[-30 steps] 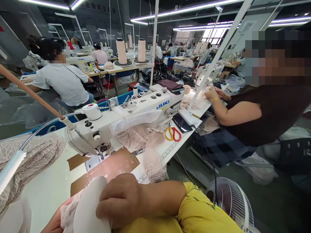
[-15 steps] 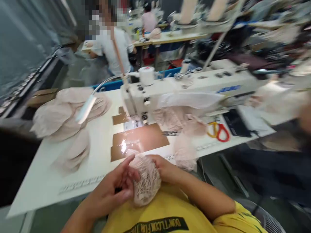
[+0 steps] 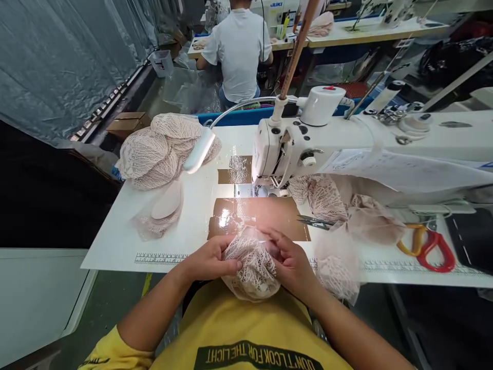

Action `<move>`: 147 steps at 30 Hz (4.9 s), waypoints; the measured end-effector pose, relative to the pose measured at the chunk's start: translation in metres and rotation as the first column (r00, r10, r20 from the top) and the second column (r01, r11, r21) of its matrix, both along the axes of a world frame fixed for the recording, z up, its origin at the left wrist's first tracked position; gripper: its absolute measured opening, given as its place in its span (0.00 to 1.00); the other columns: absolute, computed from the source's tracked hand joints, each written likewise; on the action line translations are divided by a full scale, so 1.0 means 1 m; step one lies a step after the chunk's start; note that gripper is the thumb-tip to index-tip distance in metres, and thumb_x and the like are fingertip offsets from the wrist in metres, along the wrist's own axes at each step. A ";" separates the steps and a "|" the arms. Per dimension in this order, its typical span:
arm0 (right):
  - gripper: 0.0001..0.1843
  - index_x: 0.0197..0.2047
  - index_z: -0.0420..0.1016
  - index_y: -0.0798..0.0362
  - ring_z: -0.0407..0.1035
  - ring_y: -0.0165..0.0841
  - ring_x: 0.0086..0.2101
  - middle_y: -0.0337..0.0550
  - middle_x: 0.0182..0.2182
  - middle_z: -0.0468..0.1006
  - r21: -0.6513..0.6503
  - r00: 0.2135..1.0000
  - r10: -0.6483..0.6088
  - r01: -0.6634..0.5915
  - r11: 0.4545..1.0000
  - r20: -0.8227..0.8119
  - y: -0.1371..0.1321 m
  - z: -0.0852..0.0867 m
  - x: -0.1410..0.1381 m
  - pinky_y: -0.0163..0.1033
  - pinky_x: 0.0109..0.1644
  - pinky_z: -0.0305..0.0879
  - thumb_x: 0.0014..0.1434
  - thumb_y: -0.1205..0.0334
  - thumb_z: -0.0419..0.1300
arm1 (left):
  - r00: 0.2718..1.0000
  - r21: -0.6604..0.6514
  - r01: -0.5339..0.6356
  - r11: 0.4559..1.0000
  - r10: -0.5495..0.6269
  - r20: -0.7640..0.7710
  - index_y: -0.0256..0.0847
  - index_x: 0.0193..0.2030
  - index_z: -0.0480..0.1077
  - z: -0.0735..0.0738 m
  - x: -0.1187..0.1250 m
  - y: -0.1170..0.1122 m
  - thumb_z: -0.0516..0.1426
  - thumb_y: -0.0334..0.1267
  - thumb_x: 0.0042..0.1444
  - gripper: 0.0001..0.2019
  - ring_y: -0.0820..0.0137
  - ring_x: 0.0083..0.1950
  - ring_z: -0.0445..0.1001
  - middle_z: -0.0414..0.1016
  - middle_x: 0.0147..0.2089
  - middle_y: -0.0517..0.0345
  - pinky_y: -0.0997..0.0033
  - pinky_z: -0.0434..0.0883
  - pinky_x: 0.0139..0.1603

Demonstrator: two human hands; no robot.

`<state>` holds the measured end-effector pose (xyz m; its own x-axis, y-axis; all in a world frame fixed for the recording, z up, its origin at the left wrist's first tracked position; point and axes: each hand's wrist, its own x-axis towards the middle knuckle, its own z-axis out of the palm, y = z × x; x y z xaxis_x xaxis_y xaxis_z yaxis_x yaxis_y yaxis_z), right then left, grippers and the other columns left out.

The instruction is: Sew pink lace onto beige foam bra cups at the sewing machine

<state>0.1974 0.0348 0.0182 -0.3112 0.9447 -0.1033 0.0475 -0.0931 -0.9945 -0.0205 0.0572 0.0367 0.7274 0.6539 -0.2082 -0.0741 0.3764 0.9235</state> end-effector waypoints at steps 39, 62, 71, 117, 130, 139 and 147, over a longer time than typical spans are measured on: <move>0.07 0.31 0.75 0.52 0.69 0.31 0.29 0.39 0.27 0.77 0.146 0.967 0.186 -0.213 0.966 0.177 0.022 0.026 -0.023 0.35 0.34 0.64 0.58 0.58 0.61 | 0.901 0.507 -0.115 0.854 0.305 -0.309 0.40 0.54 0.68 0.023 -0.025 -0.006 0.63 0.40 0.51 0.23 0.63 0.46 0.70 0.73 0.47 0.52 0.67 0.67 0.48; 0.10 0.23 0.69 0.53 0.65 0.28 0.21 0.39 0.21 0.75 0.212 0.983 -0.019 -0.021 0.977 0.184 0.022 0.020 -0.035 0.33 0.25 0.60 0.55 0.60 0.60 | 0.879 0.642 -0.005 0.767 0.309 -0.362 0.35 0.34 0.70 0.022 -0.014 0.000 0.52 0.40 0.62 0.11 0.75 0.27 0.61 0.64 0.26 0.60 0.75 0.59 0.29; 0.11 0.39 0.74 0.52 0.68 0.30 0.29 0.41 0.30 0.77 0.201 0.984 0.089 -0.120 0.972 0.157 0.032 0.025 -0.023 0.34 0.32 0.65 0.56 0.55 0.62 | 0.878 0.582 -0.168 0.795 0.390 -0.279 0.35 0.30 0.70 0.013 -0.005 -0.005 0.51 0.41 0.63 0.14 0.75 0.26 0.61 0.66 0.25 0.58 0.75 0.59 0.28; 0.12 0.38 0.74 0.49 0.67 0.32 0.29 0.39 0.29 0.76 0.163 0.782 0.080 -0.227 0.960 0.619 0.065 0.068 0.041 0.35 0.30 0.60 0.62 0.54 0.52 | 0.484 0.839 -0.312 0.446 0.835 -0.264 0.38 0.25 0.66 0.042 -0.035 0.058 0.58 0.39 0.55 0.10 0.76 0.24 0.62 0.63 0.22 0.63 0.76 0.61 0.26; 0.14 0.39 0.76 0.53 0.67 0.33 0.36 0.44 0.37 0.75 0.312 0.536 -0.027 -0.449 0.837 0.844 0.092 0.006 0.009 0.36 0.36 0.58 0.60 0.71 0.50 | 0.419 0.710 0.613 0.346 0.619 -0.664 0.35 0.28 0.70 -0.001 0.068 0.061 0.51 0.34 0.58 0.10 0.57 0.35 0.71 0.73 0.28 0.45 0.58 0.67 0.36; 0.15 0.43 0.75 0.53 0.66 0.36 0.37 0.47 0.40 0.74 0.276 0.289 -0.134 -0.535 0.798 0.948 0.092 0.005 0.003 0.39 0.36 0.57 0.60 0.74 0.49 | 0.791 0.874 0.322 0.365 0.404 -0.460 0.37 0.44 0.73 -0.004 0.033 0.087 0.47 0.35 0.64 0.14 0.66 0.43 0.75 0.77 0.44 0.49 0.66 0.73 0.42; 0.21 0.52 0.74 0.53 0.67 0.35 0.35 0.49 0.45 0.75 0.303 0.253 -0.202 -0.472 0.828 0.946 0.097 0.005 -0.001 0.39 0.34 0.59 0.59 0.75 0.49 | 0.793 0.927 0.353 0.126 0.485 -0.368 0.34 0.50 0.72 -0.044 0.033 0.110 0.48 0.35 0.65 0.15 0.61 0.47 0.75 0.74 0.53 0.43 0.59 0.75 0.44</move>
